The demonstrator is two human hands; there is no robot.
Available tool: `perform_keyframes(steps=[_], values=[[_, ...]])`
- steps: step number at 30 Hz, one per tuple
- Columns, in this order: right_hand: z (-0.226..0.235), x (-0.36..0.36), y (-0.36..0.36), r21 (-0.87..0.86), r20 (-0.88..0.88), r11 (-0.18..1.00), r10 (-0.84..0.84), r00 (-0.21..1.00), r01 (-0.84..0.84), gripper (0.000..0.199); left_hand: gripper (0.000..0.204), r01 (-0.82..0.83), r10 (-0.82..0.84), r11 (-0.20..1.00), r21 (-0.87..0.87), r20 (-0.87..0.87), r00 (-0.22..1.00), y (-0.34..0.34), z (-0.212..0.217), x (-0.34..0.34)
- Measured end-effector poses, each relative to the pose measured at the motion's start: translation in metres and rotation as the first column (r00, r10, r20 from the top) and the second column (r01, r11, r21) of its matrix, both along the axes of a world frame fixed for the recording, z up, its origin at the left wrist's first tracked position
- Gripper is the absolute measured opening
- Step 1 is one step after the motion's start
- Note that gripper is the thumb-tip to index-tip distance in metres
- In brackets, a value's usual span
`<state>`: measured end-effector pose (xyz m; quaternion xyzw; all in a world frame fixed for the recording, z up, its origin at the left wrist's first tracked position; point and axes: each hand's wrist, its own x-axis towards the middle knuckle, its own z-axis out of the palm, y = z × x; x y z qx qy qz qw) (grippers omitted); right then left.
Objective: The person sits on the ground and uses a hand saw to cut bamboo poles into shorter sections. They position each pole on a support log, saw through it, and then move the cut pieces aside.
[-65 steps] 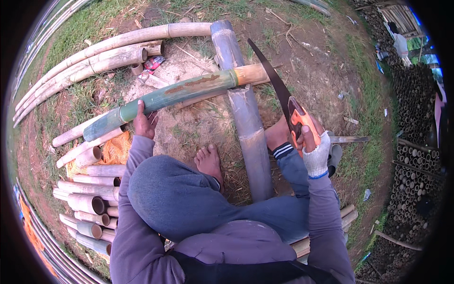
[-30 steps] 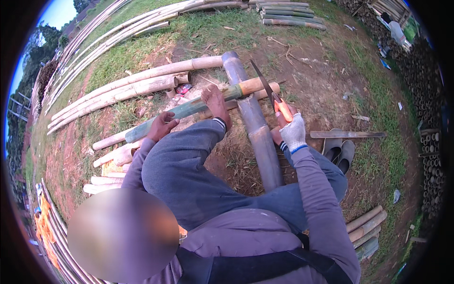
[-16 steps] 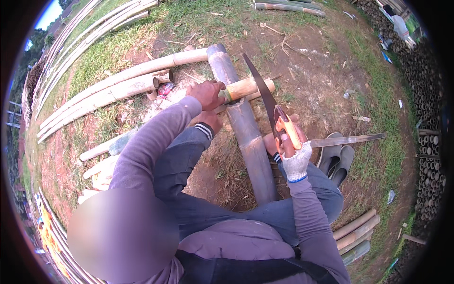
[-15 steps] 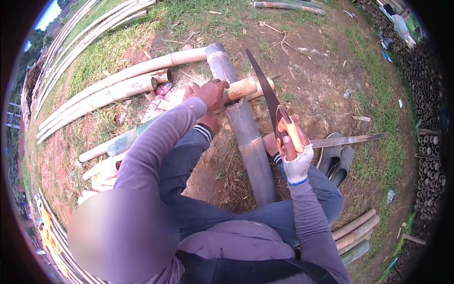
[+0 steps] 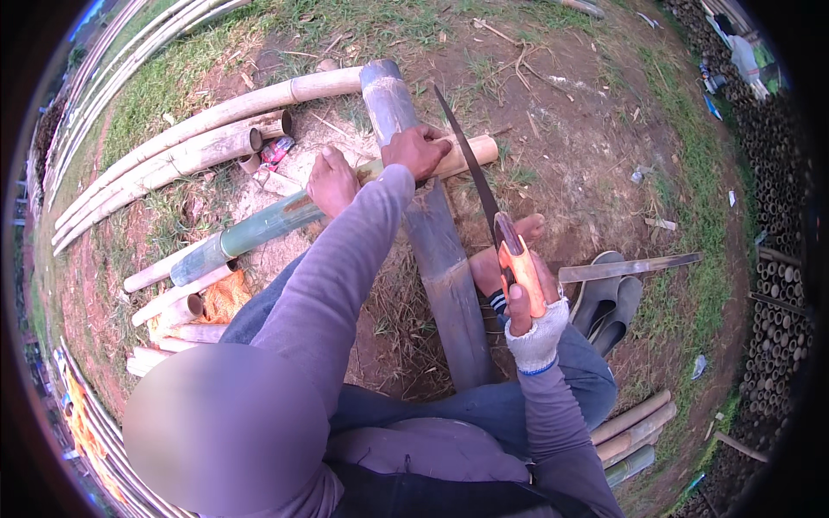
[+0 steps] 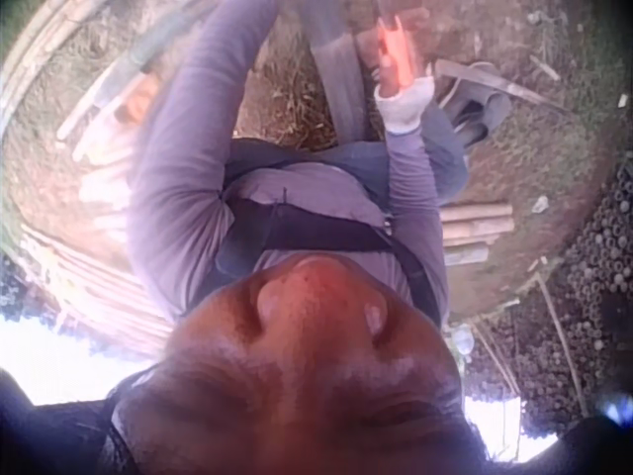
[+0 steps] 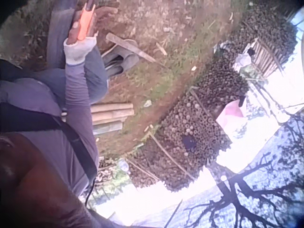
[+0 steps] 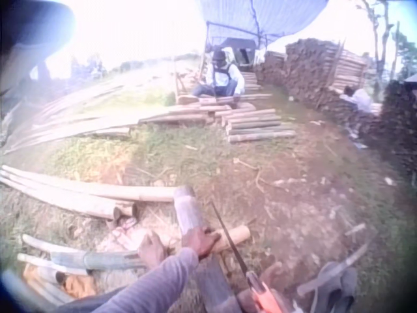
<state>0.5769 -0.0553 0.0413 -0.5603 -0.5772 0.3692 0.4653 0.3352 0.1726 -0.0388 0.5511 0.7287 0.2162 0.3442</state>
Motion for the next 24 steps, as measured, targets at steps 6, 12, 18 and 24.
perform_keyframes(steps=[6,12,18,24], values=[[-0.005,0.004,0.001,0.125,0.101,0.992,0.023,0.995,-0.035,0.049,0.042,-0.024,0.024,1.000,-0.010,0.012,1.000,0.004,-0.006,-0.001],[-0.009,0.009,0.001,0.164,0.132,0.984,0.047,0.990,-0.068,0.049,0.041,-0.023,0.023,1.000,-0.013,-0.031,0.999,0.000,0.004,0.003],[0.000,0.013,-0.009,0.039,0.073,0.998,0.048,0.996,-0.051,0.047,0.047,-0.031,0.028,0.998,-0.055,-0.050,0.998,-0.001,0.004,0.004],[0.000,0.019,-0.010,-0.027,0.000,0.998,0.061,0.998,-0.061,0.042,0.047,-0.001,0.002,1.000,0.009,-0.155,0.988,-0.002,0.006,0.006]])
